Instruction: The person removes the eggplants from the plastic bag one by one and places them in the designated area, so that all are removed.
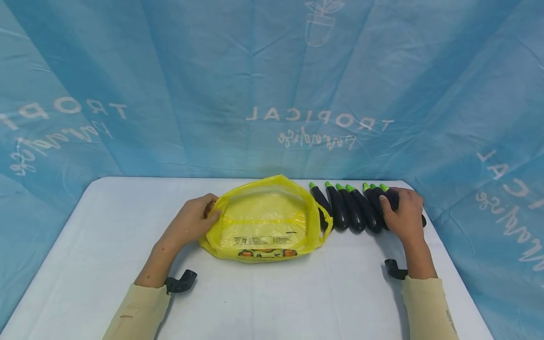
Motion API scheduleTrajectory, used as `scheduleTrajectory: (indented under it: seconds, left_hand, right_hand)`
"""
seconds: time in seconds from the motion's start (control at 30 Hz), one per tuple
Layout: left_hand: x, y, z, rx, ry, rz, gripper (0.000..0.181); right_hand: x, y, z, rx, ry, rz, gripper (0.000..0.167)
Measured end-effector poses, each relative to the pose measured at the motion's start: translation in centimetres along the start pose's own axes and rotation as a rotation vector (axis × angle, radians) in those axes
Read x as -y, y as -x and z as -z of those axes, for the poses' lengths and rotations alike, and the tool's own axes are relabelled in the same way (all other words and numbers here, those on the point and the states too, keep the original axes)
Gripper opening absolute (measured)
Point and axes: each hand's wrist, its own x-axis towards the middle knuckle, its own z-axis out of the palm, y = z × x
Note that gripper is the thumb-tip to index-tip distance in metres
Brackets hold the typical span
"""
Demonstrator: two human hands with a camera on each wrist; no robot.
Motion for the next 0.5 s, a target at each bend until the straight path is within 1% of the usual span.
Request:
scheduleTrajectory:
  seconds: [0.1,0.2,0.37,0.5]
  left_hand:
    - [0.1,0.0,0.0,0.002,-0.003,0.001,0.032]
    - [0.2,0.1,0.1,0.008,0.004,-0.006,0.032]
    - [0.3,0.4,0.3,0.016,0.013,-0.022,0.033]
    - [0.2,0.7,0.5,-0.012,0.018,-0.033,0.038]
  right_hand:
    - [0.8,0.2,0.1,0.042,-0.002,-0.024,0.049]
    - [1.5,0.4,0.1,0.068,-0.009,-0.025,0.053]
    - [2.4,0.8,0.1,0.065,-0.024,0.008,0.053]
    - [3.1,1.0,0.1,0.052,-0.037,0.026,0.053]
